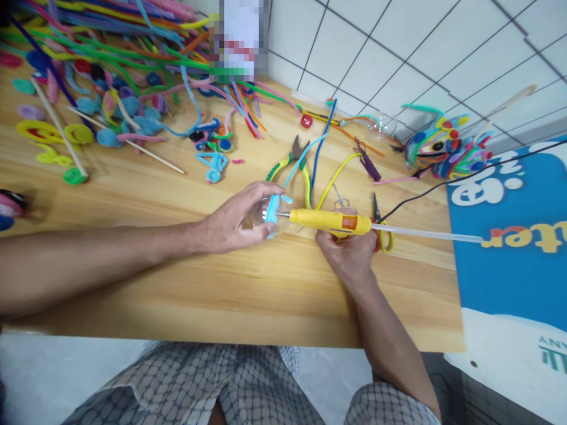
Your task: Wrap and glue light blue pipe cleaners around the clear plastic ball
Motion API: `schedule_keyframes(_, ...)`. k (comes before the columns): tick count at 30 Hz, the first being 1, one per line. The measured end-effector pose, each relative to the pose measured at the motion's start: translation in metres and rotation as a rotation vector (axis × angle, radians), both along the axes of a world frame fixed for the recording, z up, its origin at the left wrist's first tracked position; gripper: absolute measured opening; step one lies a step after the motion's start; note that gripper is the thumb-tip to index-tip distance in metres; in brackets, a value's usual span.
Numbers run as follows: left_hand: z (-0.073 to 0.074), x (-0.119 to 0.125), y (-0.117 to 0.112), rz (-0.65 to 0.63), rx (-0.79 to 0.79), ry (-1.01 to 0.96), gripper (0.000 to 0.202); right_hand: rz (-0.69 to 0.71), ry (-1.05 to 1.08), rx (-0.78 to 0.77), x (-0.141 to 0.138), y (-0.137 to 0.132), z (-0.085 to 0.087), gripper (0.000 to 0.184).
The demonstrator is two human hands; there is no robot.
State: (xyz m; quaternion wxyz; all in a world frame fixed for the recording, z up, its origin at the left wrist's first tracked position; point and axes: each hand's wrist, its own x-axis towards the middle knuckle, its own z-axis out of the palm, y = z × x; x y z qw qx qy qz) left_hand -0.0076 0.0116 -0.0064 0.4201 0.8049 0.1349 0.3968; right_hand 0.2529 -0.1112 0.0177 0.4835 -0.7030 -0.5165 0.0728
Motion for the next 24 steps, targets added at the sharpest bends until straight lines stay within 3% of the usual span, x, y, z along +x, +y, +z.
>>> schedule_keyframes(24, -0.0023, 0.0006, -0.0003, 0.002, -0.005, 0.013, 0.056, -0.034, -0.008, -0.019, 0.0038, 0.0016, -0.0018, 0.030)
